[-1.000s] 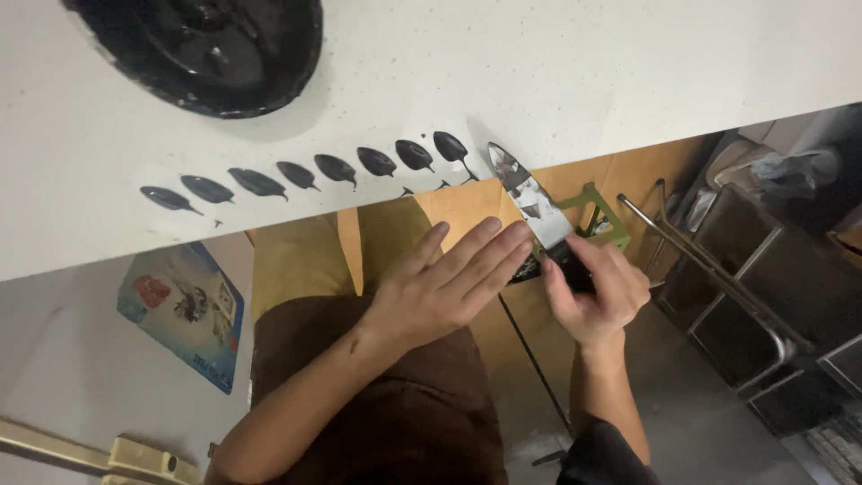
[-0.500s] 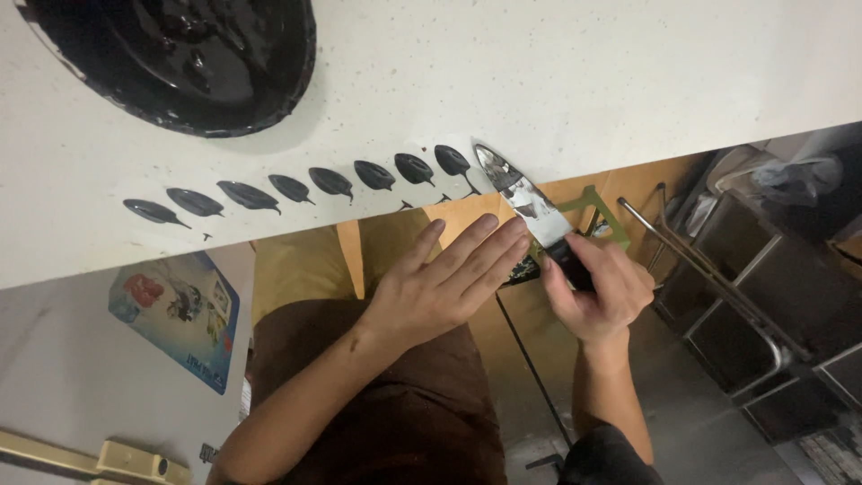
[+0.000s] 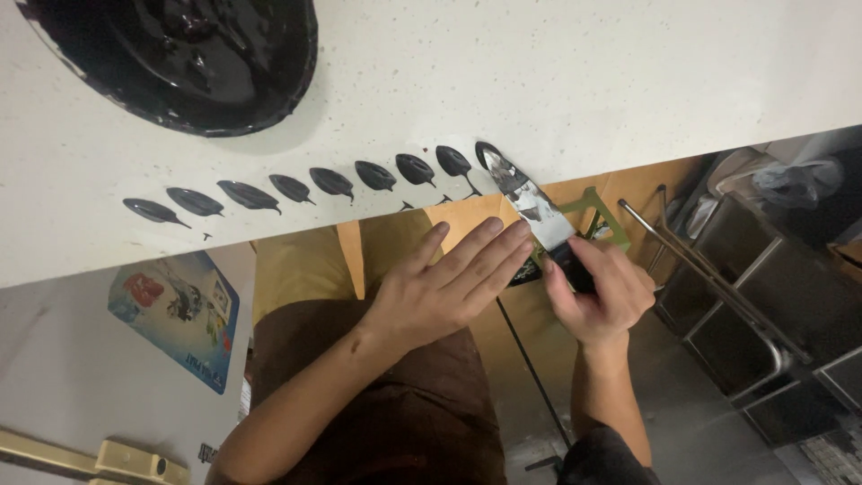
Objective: Making chocolate leaf decorations using melted chocolate and a knife on a counter.
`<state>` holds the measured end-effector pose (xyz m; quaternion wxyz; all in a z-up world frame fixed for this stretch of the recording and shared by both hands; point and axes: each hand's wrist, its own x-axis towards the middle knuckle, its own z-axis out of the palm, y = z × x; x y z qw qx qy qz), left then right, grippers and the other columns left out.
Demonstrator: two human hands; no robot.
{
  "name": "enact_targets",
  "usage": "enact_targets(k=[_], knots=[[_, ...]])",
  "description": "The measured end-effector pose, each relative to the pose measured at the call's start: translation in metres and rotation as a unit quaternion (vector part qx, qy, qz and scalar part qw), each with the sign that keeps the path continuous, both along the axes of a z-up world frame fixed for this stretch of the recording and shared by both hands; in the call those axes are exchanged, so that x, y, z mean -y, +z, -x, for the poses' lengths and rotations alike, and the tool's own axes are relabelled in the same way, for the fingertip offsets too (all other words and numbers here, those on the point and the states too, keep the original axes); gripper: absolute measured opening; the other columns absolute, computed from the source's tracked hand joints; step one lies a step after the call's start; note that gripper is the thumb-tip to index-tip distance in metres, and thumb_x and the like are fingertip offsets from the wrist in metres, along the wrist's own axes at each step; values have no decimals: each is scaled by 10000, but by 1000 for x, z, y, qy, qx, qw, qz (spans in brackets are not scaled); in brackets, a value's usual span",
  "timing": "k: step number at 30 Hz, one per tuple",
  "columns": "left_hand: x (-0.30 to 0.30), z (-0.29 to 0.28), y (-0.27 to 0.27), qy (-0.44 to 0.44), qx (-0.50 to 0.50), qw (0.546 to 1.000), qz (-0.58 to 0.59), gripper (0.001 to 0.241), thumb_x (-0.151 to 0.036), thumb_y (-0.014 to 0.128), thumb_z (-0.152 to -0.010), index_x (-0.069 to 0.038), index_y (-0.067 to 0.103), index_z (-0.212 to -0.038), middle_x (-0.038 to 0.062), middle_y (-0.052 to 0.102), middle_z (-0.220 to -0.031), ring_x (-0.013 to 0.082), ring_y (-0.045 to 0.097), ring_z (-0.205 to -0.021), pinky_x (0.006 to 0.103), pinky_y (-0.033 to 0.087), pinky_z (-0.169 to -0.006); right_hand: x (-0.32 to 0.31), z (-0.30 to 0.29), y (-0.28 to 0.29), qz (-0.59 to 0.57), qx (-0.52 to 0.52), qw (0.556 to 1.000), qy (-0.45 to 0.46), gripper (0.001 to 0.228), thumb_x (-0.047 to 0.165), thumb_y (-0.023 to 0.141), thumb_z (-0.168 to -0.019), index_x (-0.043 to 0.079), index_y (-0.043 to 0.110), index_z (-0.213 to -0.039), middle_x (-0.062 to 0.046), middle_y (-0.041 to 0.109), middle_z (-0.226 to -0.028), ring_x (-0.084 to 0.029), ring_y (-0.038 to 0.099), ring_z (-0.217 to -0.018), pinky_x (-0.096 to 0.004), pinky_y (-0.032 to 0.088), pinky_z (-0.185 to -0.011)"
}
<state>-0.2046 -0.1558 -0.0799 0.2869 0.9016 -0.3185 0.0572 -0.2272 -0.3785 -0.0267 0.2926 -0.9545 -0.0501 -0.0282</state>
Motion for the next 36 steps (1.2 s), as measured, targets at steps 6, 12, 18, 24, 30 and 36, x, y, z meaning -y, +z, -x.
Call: enact_targets(k=[6,12,18,24,30,36], knots=[[5,2,8,3,11,1000,-12,470,-198,511,-1051,-193,507,-1521,-3,464,-1598,155,439,-1472,432,363,-1172,5,8,3,2,-5,1000,0,222,126,839,-882,-67,770,-967,-183,635,-682,-360,558,-471,-414,454,-467],[13,10,12,15,9,1000,-7,435,-201,506,-1055,-208,546,-1488,-36,500,-1572,128,460,-1456,431,342,-1194,11,19,5,3,0,1000,-10,252,166,852,-880,-59,775,-963,-179,651,-710,-364,576,-495,-434,459,-481],[17,21,7,-3,3,1000,-5,433,-174,488,-1042,-217,562,-1467,-27,528,-1551,135,511,-1421,405,424,-1125,15,25,5,-10,-6,1000,-8,248,162,848,-877,-60,769,-953,-197,637,-688,-388,565,-470,-441,449,-458],[17,18,11,4,9,1000,-7,434,-178,487,-1055,-212,550,-1483,-28,500,-1573,136,472,-1450,424,375,-1166,17,26,7,-19,-5,1000,-5,237,153,845,-875,-58,761,-943,-195,659,-714,-372,574,-483,-432,459,-472],[-13,6,39,-15,-5,999,45,415,-168,494,-1052,-185,540,-1465,-13,547,-1531,167,512,-1414,437,431,-1104,23,40,14,-90,-63,993,-46,294,211,815,-878,-62,749,-964,-189,665,-715,-346,569,-499,-430,461,-477],[-121,-81,106,108,-259,957,72,413,-146,746,-833,20,673,-1204,161,704,-1073,354,662,-940,460,515,-872,-2,35,32,-504,-322,773,-212,293,200,640,-953,-51,691,-1096,-104,645,-699,-137,500,-460,-230,411,-435]])
